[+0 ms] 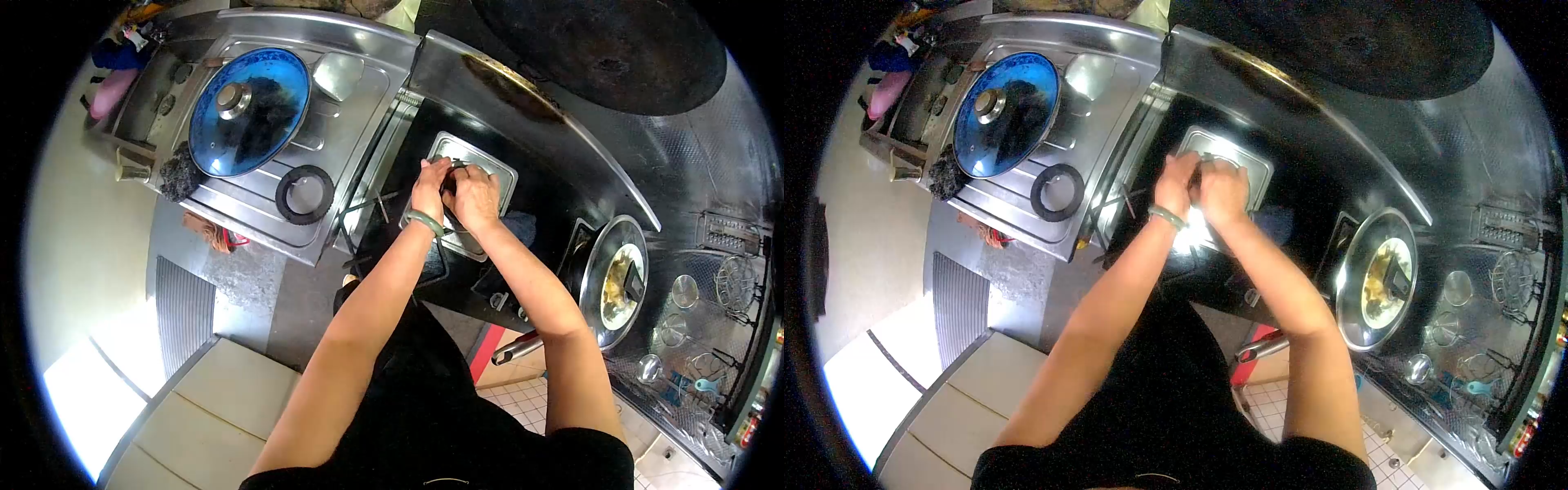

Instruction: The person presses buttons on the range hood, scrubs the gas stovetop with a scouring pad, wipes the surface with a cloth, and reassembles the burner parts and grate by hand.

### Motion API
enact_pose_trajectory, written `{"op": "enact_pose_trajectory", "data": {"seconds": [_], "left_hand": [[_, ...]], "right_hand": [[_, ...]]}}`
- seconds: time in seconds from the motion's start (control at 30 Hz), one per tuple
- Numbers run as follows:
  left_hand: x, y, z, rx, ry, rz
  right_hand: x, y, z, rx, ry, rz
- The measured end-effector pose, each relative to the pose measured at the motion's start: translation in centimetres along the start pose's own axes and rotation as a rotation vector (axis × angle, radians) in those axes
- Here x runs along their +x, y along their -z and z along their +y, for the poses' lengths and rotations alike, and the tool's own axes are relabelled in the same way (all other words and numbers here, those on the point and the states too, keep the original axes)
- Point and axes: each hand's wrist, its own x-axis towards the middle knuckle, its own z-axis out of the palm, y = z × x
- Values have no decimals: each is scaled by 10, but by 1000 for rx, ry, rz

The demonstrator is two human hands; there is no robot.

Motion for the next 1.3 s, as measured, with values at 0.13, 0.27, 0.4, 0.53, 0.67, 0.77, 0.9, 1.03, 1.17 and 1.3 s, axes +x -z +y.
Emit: {"op": "enact_pose_trajectory", "data": {"seconds": [0.13,0.27,0.4,0.53,0.67,0.77,0.9,1.03,1.17,1.3], "left_hand": [[0,-2,-6,-90,-10,42],[6,3,-16,-125,-17,57],[4,-2,-16,-130,-32,82],[6,-4,-18,-154,-32,108],[7,-2,-22,-193,-38,130],[7,-3,-22,-219,-43,139],[12,0,-26,-253,-42,135],[2,-9,-16,-266,-55,161],[9,-3,-23,-278,-42,137],[8,-5,-25,-272,-48,145]], "right_hand": [[1,-2,2,26,29,63],[4,-5,3,25,36,82],[3,-2,3,30,31,72],[5,-12,8,42,23,63],[7,-11,6,-23,40,61],[5,-10,7,42,68,117],[2,-14,7,105,59,147],[2,-10,2,61,-4,90],[6,-9,1,93,7,114],[8,-19,6,99,29,143]]}}
